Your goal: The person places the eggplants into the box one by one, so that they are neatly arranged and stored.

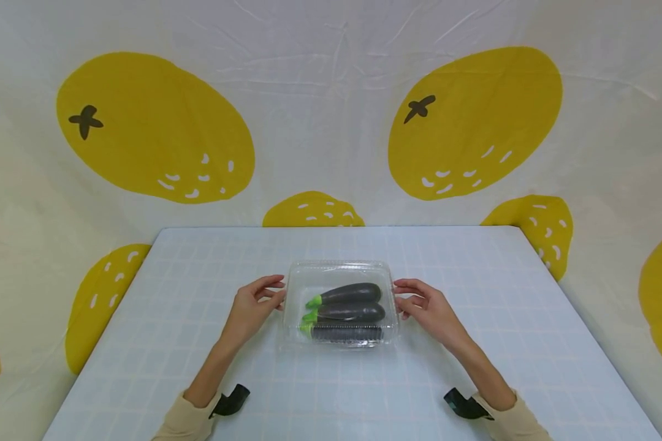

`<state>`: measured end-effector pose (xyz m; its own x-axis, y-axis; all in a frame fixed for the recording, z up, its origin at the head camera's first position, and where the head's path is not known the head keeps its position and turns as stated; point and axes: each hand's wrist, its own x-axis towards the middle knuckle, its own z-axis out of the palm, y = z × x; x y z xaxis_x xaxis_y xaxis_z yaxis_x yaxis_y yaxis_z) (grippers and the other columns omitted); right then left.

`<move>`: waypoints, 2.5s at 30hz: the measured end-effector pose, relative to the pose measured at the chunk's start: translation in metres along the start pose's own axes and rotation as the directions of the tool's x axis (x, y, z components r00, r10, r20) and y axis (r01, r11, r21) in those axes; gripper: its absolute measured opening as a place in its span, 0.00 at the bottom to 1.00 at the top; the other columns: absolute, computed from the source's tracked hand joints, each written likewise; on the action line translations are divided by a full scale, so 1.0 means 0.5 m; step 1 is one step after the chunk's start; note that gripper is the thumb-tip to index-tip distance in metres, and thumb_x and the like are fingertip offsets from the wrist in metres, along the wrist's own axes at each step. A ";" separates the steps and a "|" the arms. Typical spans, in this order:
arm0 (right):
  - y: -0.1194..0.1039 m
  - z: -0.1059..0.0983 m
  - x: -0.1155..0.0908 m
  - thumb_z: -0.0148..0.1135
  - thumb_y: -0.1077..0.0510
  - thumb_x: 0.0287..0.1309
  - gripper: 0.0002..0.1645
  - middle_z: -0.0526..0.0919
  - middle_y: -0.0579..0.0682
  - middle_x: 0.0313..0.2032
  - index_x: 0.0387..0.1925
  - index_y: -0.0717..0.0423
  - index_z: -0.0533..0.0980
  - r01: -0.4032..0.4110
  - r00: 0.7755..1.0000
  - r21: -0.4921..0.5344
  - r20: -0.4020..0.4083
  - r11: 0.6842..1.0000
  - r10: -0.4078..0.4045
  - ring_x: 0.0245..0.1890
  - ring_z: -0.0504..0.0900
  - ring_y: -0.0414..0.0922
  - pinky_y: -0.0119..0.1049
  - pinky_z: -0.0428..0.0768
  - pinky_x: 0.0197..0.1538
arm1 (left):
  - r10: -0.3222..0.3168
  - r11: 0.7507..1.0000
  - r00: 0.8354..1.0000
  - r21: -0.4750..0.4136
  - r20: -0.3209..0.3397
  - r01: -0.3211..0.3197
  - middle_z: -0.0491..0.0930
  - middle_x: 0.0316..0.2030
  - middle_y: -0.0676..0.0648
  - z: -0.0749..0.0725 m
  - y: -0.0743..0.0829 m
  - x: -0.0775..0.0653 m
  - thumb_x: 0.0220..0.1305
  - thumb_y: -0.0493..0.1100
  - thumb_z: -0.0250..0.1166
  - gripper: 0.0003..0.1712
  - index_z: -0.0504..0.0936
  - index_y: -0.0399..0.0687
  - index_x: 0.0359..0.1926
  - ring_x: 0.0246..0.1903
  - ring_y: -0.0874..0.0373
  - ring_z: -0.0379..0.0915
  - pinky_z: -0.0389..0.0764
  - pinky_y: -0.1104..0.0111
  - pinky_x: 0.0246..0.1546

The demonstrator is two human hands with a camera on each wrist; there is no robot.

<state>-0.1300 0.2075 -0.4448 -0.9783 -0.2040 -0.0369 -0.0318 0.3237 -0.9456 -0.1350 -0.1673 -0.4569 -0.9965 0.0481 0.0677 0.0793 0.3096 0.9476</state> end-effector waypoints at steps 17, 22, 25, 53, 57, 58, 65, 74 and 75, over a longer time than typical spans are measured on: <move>0.024 0.008 -0.014 0.68 0.59 0.67 0.23 0.80 0.60 0.49 0.61 0.62 0.75 0.042 0.999 -0.106 -0.030 0.994 -0.045 0.34 0.84 0.47 0.35 0.84 0.36 | -0.039 0.999 0.999 0.036 -0.004 0.040 0.83 0.41 0.40 0.002 -0.010 -0.017 0.70 0.41 0.69 0.22 0.81 0.36 0.60 0.30 0.52 0.82 0.85 0.65 0.31; 0.024 0.004 -0.034 0.67 0.57 0.69 0.25 0.82 0.58 0.47 0.62 0.63 0.73 0.033 0.999 -0.105 0.022 0.994 -0.031 0.34 0.85 0.48 0.35 0.84 0.36 | -0.065 0.998 0.995 0.026 0.081 0.063 0.84 0.43 0.40 -0.009 -0.016 -0.029 0.71 0.44 0.68 0.23 0.79 0.36 0.62 0.31 0.52 0.82 0.85 0.65 0.32; 0.026 -0.001 -0.045 0.66 0.56 0.70 0.26 0.84 0.58 0.44 0.62 0.66 0.72 0.024 0.997 -0.083 0.073 0.996 -0.018 0.35 0.85 0.48 0.36 0.84 0.37 | -0.073 0.997 0.988 0.007 0.140 0.072 0.84 0.43 0.39 -0.018 -0.020 -0.039 0.72 0.43 0.67 0.25 0.78 0.34 0.63 0.32 0.51 0.82 0.85 0.65 0.34; 0.047 -0.010 -0.095 0.60 0.55 0.74 0.20 0.86 0.59 0.36 0.49 0.74 0.76 -0.121 0.912 0.116 0.406 0.986 0.064 0.32 0.81 0.40 0.32 0.81 0.38 | -0.115 0.982 0.836 -0.067 0.536 0.179 0.82 0.33 0.40 -0.053 -0.035 -0.088 0.74 0.46 0.64 0.24 0.74 0.30 0.58 0.28 0.57 0.77 0.82 0.66 0.36; 0.054 -0.003 -0.094 0.57 0.54 0.76 0.21 0.87 0.52 0.34 0.46 0.74 0.79 -0.137 0.896 0.133 0.440 0.982 0.066 0.32 0.81 0.39 0.31 0.81 0.38 | -0.126 0.979 0.803 -0.058 0.583 0.196 0.82 0.32 0.43 -0.052 -0.037 -0.086 0.76 0.49 0.61 0.21 0.82 0.29 0.46 0.26 0.61 0.76 0.82 0.68 0.32; 0.056 -0.002 -0.094 0.56 0.54 0.76 0.22 0.87 0.51 0.34 0.46 0.75 0.79 -0.133 0.893 0.148 0.448 0.980 0.053 0.32 0.81 0.39 0.31 0.81 0.39 | -0.128 0.977 0.794 -0.060 0.595 0.203 0.82 0.31 0.44 -0.052 -0.038 -0.086 0.77 0.49 0.61 0.22 0.83 0.29 0.45 0.26 0.61 0.76 0.81 0.68 0.31; 0.061 0.005 -0.100 0.55 0.55 0.77 0.24 0.86 0.49 0.33 0.46 0.79 0.76 -0.149 0.899 0.225 0.436 0.963 0.038 0.33 0.81 0.37 0.29 0.81 0.38 | -0.116 0.965 0.765 -0.110 0.633 0.238 0.82 0.30 0.46 -0.052 -0.039 -0.089 0.78 0.47 0.59 0.23 0.84 0.26 0.45 0.26 0.63 0.74 0.80 0.72 0.30; 0.070 0.003 -0.104 0.55 0.58 0.76 0.24 0.81 0.45 0.29 0.41 0.84 0.74 -0.105 0.908 0.264 0.419 0.959 -0.016 0.31 0.78 0.36 0.30 0.80 0.40 | -0.072 0.967 0.762 -0.143 0.644 0.212 0.82 0.29 0.46 -0.051 -0.047 -0.091 0.78 0.44 0.59 0.22 0.83 0.24 0.43 0.25 0.64 0.74 0.78 0.73 0.28; 0.070 0.003 -0.104 0.55 0.59 0.76 0.24 0.81 0.45 0.29 0.41 0.84 0.74 -0.102 0.908 0.266 0.419 0.958 -0.019 0.31 0.78 0.35 0.30 0.80 0.40 | -0.066 0.967 0.761 -0.147 0.645 0.208 0.82 0.29 0.46 -0.050 -0.047 -0.091 0.78 0.44 0.59 0.22 0.83 0.24 0.43 0.25 0.64 0.74 0.78 0.73 0.28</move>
<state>-0.0800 0.2282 -0.4767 -0.8016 -0.5786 -0.1506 0.1243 0.0850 -0.9886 -0.0924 -0.2007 -0.4745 -0.7479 0.6288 -0.2127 -0.1346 0.1700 0.9762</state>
